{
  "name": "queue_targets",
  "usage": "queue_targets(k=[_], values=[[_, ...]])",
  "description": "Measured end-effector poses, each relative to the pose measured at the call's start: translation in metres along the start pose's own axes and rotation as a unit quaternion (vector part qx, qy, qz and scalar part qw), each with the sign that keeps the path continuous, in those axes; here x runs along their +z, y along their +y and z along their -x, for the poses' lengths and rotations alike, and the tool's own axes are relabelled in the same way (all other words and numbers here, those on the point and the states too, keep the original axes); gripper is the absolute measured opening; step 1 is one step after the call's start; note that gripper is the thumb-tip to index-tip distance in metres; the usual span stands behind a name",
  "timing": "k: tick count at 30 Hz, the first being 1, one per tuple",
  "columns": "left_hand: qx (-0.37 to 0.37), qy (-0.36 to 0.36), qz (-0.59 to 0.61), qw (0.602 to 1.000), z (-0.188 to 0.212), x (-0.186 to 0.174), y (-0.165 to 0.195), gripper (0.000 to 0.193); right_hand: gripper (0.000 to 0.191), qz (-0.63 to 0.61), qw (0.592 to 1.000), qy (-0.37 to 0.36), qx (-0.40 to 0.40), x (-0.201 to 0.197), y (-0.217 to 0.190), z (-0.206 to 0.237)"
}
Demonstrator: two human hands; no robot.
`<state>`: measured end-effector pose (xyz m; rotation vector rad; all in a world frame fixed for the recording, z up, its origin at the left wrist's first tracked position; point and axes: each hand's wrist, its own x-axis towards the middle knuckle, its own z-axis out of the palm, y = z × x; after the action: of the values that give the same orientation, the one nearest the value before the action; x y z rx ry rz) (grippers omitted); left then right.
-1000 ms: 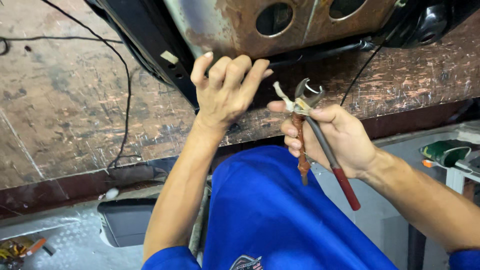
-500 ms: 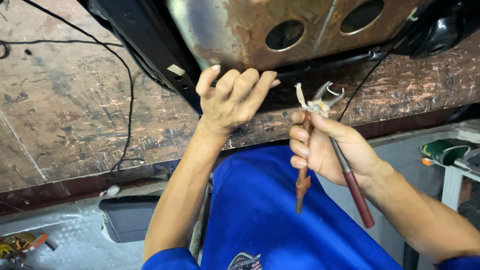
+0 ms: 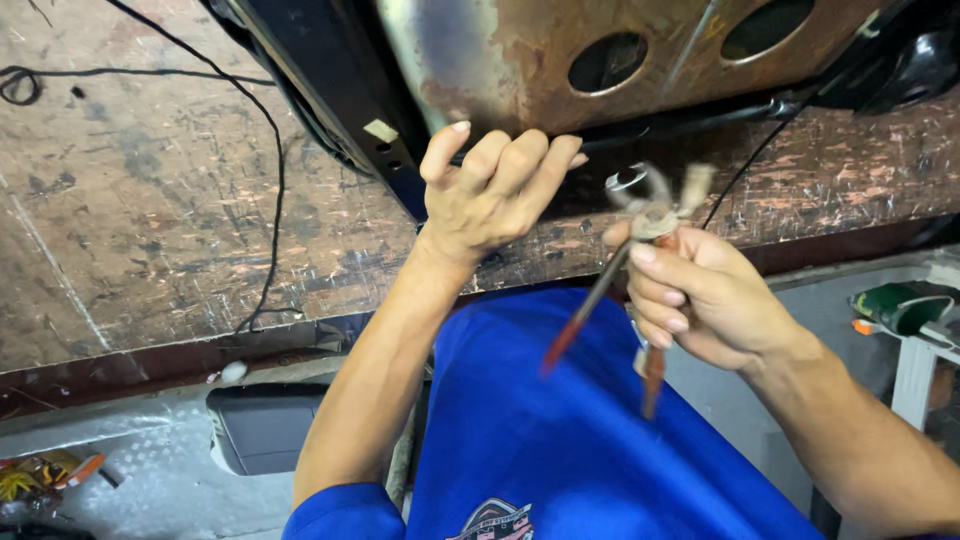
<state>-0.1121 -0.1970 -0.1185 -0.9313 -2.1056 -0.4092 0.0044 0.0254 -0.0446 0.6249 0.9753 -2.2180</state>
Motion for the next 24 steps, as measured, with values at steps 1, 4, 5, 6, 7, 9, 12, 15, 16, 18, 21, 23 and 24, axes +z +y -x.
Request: queue_targets(k=[1,4,5,6,7,9,12,15,16,18,21,23,24], values=[[0.000,-0.001,0.001,1.000,0.000,0.000,0.000,0.019,0.031,0.015,1.000,0.017,-0.001,-0.001,0.003,-0.003],[0.003,0.002,-0.001,1.000,0.001,-0.001,0.000,0.020,0.032,0.175,0.980,0.090,-0.036,0.001,0.010,-0.013],[0.004,-0.001,0.002,1.000,0.001,-0.001,-0.001,0.019,0.034,0.246,0.961,0.118,-0.052,0.002,0.011,-0.016],[0.003,-0.005,0.007,1.000,0.001,-0.001,-0.001,0.019,0.032,0.337,0.927,0.134,-0.095,0.004,0.010,-0.017],[0.003,-0.010,0.011,1.000,0.001,-0.002,-0.001,0.018,0.030,0.423,0.883,0.149,-0.136,0.007,0.010,-0.017],[0.002,-0.001,0.016,1.000,0.002,-0.002,-0.001,0.018,0.028,0.535,0.804,0.161,-0.206,0.011,0.004,-0.019],[0.002,-0.002,0.018,1.000,0.003,-0.002,-0.001,0.018,0.029,0.599,0.754,0.172,-0.206,0.016,-0.010,-0.022],[0.003,-0.004,0.020,1.000,0.004,-0.003,-0.001,0.016,0.035,0.606,0.766,0.203,-0.070,0.026,-0.025,-0.023],[0.003,-0.004,0.021,1.000,0.004,-0.003,-0.001,0.015,0.036,0.601,0.771,0.205,-0.041,0.030,-0.027,-0.024],[-0.003,-0.007,0.027,1.000,0.003,-0.005,-0.001,0.016,0.038,0.594,0.782,0.187,-0.031,0.040,-0.030,-0.027],[0.000,0.002,0.023,1.000,-0.001,-0.006,-0.002,0.015,0.039,0.601,0.780,0.166,-0.057,0.049,-0.039,-0.032],[-0.001,0.001,0.020,1.000,-0.002,-0.007,-0.002,0.014,0.040,0.614,0.767,0.187,-0.022,0.053,-0.041,-0.034],[0.000,0.000,0.022,1.000,-0.003,-0.008,-0.003,0.015,0.041,0.592,0.784,0.186,-0.023,0.054,-0.040,-0.035]])
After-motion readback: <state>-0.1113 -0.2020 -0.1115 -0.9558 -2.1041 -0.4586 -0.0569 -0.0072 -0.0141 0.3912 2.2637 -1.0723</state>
